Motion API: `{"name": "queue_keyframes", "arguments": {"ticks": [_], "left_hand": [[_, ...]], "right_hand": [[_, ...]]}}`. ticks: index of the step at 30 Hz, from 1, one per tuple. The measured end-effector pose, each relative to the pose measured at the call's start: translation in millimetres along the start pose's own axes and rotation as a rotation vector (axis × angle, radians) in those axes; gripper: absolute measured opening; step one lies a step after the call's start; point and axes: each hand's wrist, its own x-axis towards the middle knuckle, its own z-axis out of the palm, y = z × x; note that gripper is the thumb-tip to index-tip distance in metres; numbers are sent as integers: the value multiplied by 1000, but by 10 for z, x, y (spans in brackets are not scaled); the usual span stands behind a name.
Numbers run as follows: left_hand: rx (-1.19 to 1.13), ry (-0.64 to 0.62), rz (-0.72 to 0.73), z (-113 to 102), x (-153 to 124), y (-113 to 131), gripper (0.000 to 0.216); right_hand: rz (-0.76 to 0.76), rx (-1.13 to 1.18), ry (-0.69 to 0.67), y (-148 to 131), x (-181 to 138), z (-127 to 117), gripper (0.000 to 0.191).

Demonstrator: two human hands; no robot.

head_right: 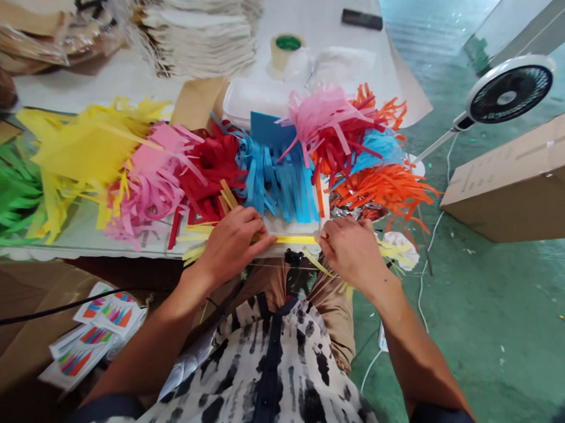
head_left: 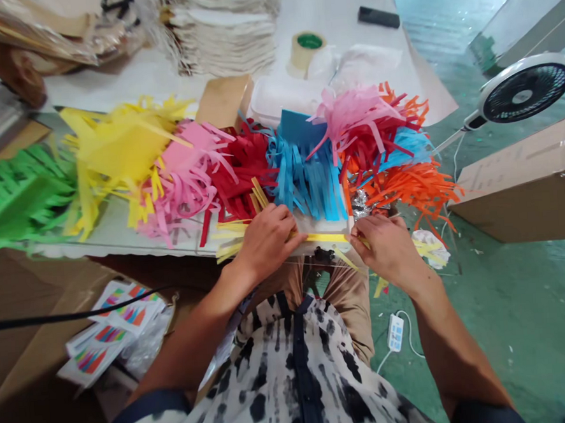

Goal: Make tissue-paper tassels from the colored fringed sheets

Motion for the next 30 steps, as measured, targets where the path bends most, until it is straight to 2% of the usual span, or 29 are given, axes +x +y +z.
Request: {"name": "queue_keyframes", "arguments": {"ticks": [2, 5, 7, 9, 10, 13, 16, 19, 22, 25, 30], "left_hand": [[77, -15, 10, -52, 23, 1, 26], [196, 118, 42, -62, 36, 104, 19], [213, 186, 194, -18, 25, 192, 17], [199, 159, 356, 45, -5, 243, 22], [194, 130, 389, 75, -28, 245, 22], [170, 124, 338, 124, -136, 158, 20], [159, 218, 243, 105, -248, 48, 28], [184, 270, 191, 56, -261, 72, 27], [213, 200, 183, 10, -153, 203, 14], [226, 146, 147, -23, -31, 299, 10], [168, 154, 175, 11, 39, 306, 10]], "right_hand": [[1, -47, 43, -28, -19, -14, 14], [-49, -113, 191, -136, -56, -8, 10], [-137, -121, 286, -214, -90, 37, 15], [-222, -106, 338, -247, -140, 110, 19], [-242, -96, 348, -234, -174, 148, 20], [-204, -83, 364, -87, -317, 230, 23], [-153, -99, 385, 78, -474, 223, 25], [-122, -116, 407, 51, -522, 149, 25], [-122, -66, 432, -138, -393, 87, 24], [-193, -2, 381, -273, -185, 94, 17], [-268, -58, 362, -231, -20, 195, 17]]}}
